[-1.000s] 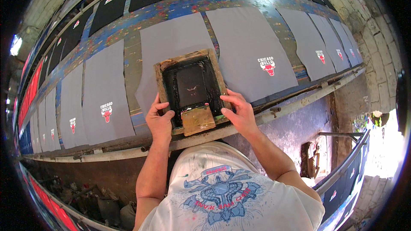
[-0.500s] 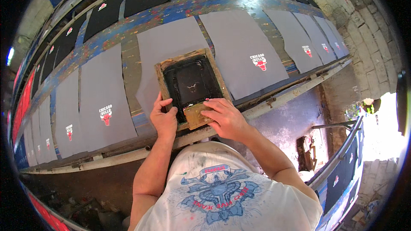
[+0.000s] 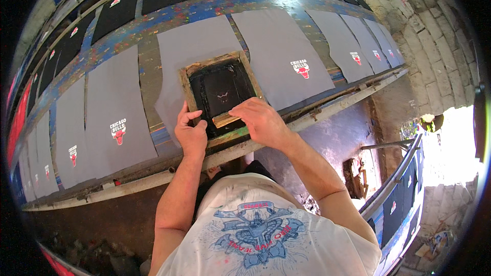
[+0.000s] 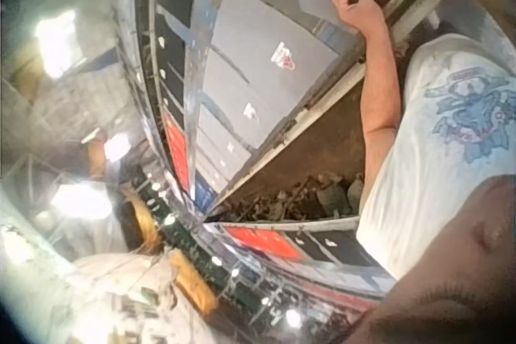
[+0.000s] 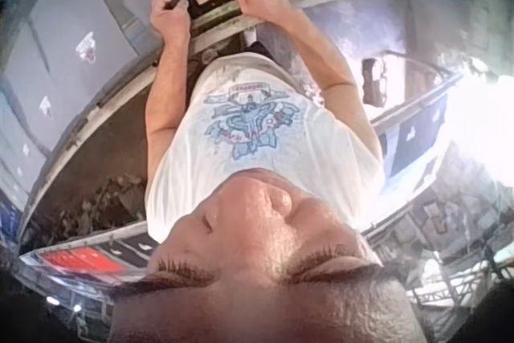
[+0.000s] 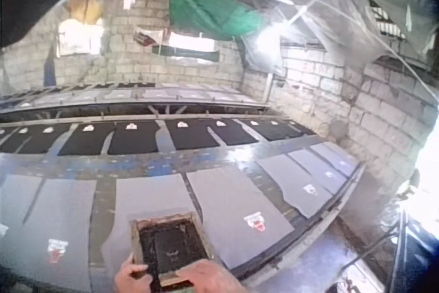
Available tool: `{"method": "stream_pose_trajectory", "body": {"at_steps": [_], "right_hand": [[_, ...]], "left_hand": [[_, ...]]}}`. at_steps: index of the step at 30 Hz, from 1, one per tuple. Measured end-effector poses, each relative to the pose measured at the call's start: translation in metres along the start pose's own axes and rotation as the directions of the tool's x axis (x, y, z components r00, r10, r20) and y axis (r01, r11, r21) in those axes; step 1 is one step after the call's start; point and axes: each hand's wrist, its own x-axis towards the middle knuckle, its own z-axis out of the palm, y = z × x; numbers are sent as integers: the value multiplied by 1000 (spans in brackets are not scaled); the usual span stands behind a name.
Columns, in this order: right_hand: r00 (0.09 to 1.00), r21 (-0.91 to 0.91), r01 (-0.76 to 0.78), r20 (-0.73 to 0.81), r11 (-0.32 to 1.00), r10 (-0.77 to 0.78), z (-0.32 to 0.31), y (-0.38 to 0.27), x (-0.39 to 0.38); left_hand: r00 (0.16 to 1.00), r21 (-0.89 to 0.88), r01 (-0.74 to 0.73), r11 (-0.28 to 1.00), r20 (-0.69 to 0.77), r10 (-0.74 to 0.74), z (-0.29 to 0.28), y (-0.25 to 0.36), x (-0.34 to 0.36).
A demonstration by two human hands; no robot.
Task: The person uses a squeegee to spread black ink across a screen printing frame placed over t-shirts. The person repeatedly moves the squeegee back and forth to evenly coat the screen, then lifts the frame to reveal printed shirts underneath.
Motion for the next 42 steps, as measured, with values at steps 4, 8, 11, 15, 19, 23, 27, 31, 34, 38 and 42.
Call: {"method": "stream_pose_trajectory", "body": {"at_steps": [4, 8, 11, 15, 19, 23, 27, 31, 34, 38, 42], "right_hand": [[994, -39, 75, 87, 996, -71, -1, 7, -1], [944, -76, 213, 273, 974, -185, -8, 24, 4], [892, -23, 284, 372, 958, -256, -18, 39, 9], [832, 49, 358, 436, 933, -342, -27, 57, 16], [788, 133, 437, 420, 890, -450, -28, 68, 26], [784, 240, 289, 495, 927, -373, -30, 91, 56], [848, 228, 187, 454, 956, -274, -19, 110, 86], [944, 67, 200, 254, 978, -210, -2, 121, 115], [943, -5, 192, 277, 981, -183, 4, 117, 107], [930, -65, 300, 243, 952, -277, 8, 87, 57], [917, -25, 309, 271, 951, -291, 0, 51, 12]], "left_hand": [[998, -16, 70, 997, -5, -70, 0, 4, 3], [997, 93, 55, 994, -61, -49, 4, 11, -3], [994, 196, 69, 978, -97, -51, 6, 18, -6], [993, 155, 91, 984, -89, -78, 11, 30, -7], [984, 85, 145, 986, -120, -134, 17, 35, -9], [993, 169, 100, 980, -83, -87, 12, 28, -8], [997, 316, -56, 947, -38, 71, 8, 19, -6], [937, 705, -305, 641, 101, 335, 10, 24, -6], [880, 816, -407, 410, 232, 414, 8, 37, -1], [891, 860, -392, 328, 265, 368, 9, 47, 8], [905, 863, -381, 333, 273, 327, 9, 47, 11]]}}
